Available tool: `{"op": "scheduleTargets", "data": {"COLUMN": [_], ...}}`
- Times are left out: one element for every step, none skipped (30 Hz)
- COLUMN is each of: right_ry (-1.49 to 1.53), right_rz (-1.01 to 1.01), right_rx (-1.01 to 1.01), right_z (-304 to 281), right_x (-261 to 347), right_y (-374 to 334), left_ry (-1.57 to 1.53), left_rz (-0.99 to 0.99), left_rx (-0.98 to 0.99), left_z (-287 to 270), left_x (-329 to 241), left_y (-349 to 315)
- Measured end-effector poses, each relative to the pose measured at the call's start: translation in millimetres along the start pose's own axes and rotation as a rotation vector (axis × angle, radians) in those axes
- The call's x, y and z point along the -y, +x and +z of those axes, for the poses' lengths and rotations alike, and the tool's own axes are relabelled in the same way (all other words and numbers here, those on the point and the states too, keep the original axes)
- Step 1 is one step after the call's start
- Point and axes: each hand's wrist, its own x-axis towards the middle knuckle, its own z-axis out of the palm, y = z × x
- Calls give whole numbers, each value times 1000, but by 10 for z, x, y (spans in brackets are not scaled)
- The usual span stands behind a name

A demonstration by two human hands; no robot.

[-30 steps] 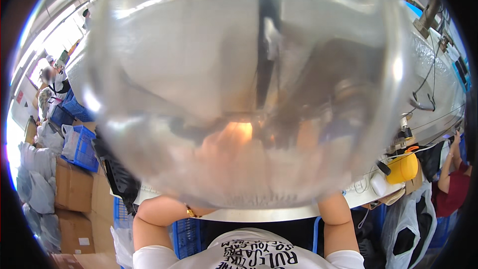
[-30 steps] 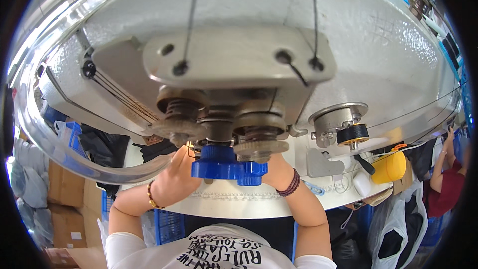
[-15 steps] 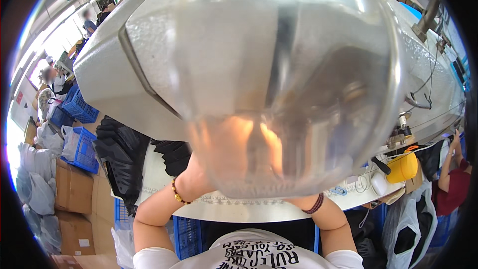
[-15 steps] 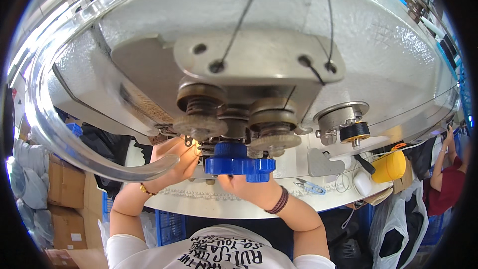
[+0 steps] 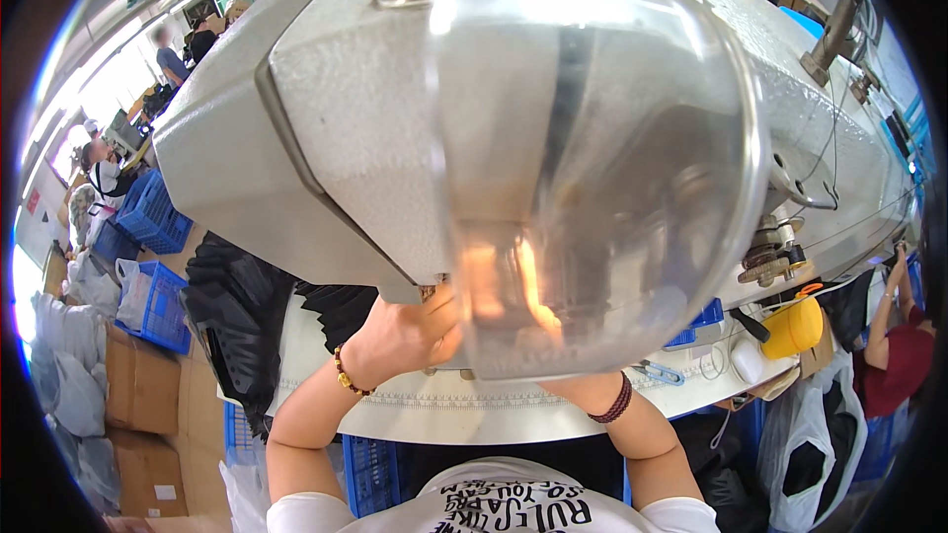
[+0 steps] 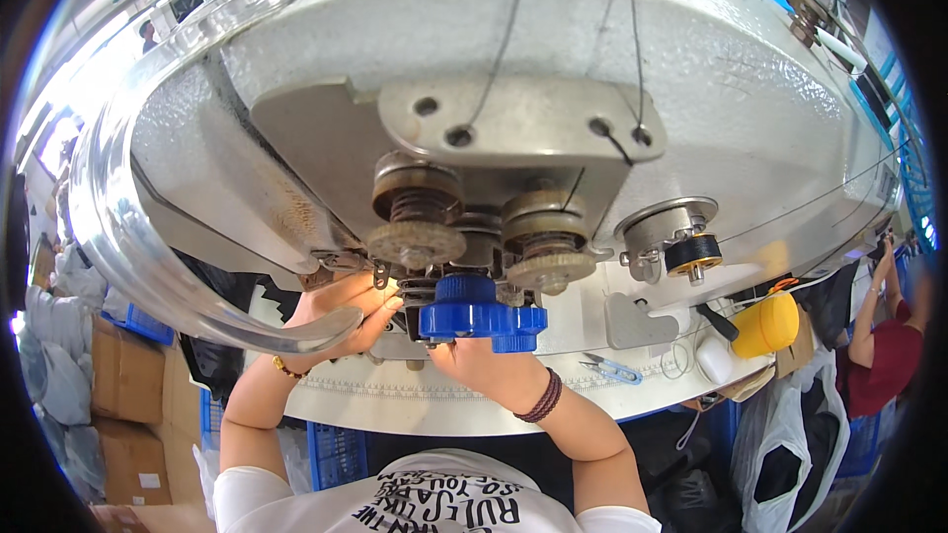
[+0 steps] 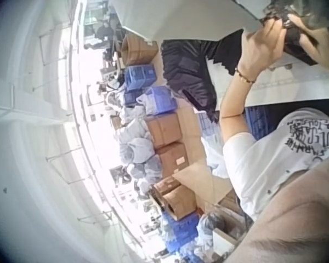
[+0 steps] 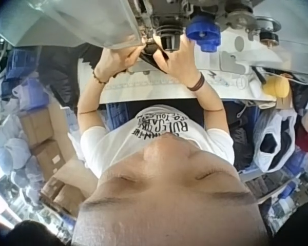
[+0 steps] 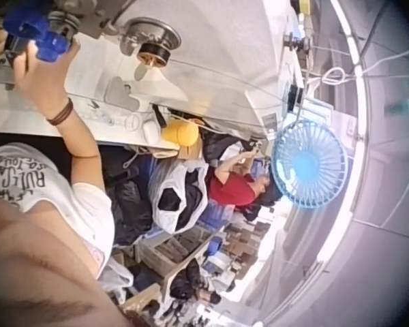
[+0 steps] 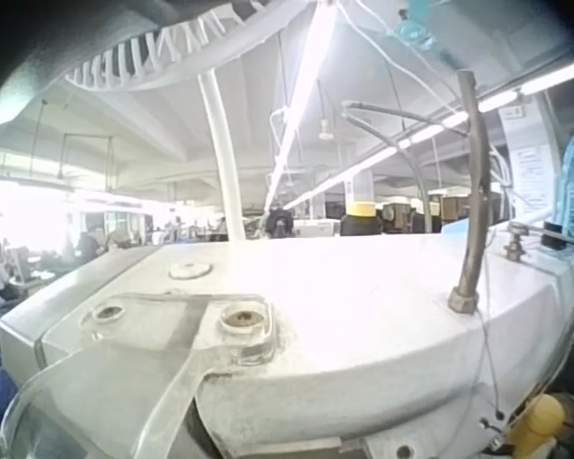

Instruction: Stitching black fabric components of a shoe together using an industrial sewing machine.

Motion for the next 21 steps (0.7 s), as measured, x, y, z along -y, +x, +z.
{"op": "scheduleTargets", "data": {"right_ry": [-2,13,28,27,17,6,6,-19,-44,-43,-49,-54,-54,-77,-99,-99,-92,-85,-87,-150,-213], "right_rz": [2,34,66,69,65,62,60,10,-40,-37,-50,-64,-63,-102,-142,-141,-150,-160,-159,-204,-249], "right_rx": [-1,39,79,79,40,1,1,21,41,40,58,77,76,45,15,15,7,-1,0,47,93], "right_z": [14,42,58,54,30,11,-3,-23,-36,-32,-17,-9,-11,-12,-9,-2,-1,1,16,34,29], "right_x": [-20,-48,-64,-67,-25,6,18,5,-8,-31,-61,-81,-90,-100,-109,-117,-126,-137,-166,-210,-234], "right_y": [-25,-61,-79,-81,-39,-4,21,34,35,17,-9,-25,-26,-24,-21,-19,-21,-24,-35,-55,-62], "left_ry": [-2,-15,-29,-31,-35,-39,-38,-8,22,22,28,36,35,-5,-44,-45,9,63,61,90,118], "left_rz": [2,-2,-5,-4,-16,-27,-27,-20,-14,-13,-26,-39,-38,-68,-98,-97,-84,-70,-69,-46,-23], "left_rx": [0,14,28,30,32,33,32,39,46,49,38,26,28,15,1,2,4,5,4,-12,-29], "left_z": [-7,-26,-33,-24,-36,-48,-60,-56,-50,-37,-18,-5,-11,-27,-36,-23,3,18,17,17,16], "left_x": [-9,-16,-19,-16,-15,-14,-12,-6,-3,-6,-12,-16,-35,-71,-87,-80,-81,-82,-89,-104,-116], "left_y": [19,44,60,64,58,50,37,30,22,9,-5,-9,14,50,68,48,15,-2,4,17,28]}}
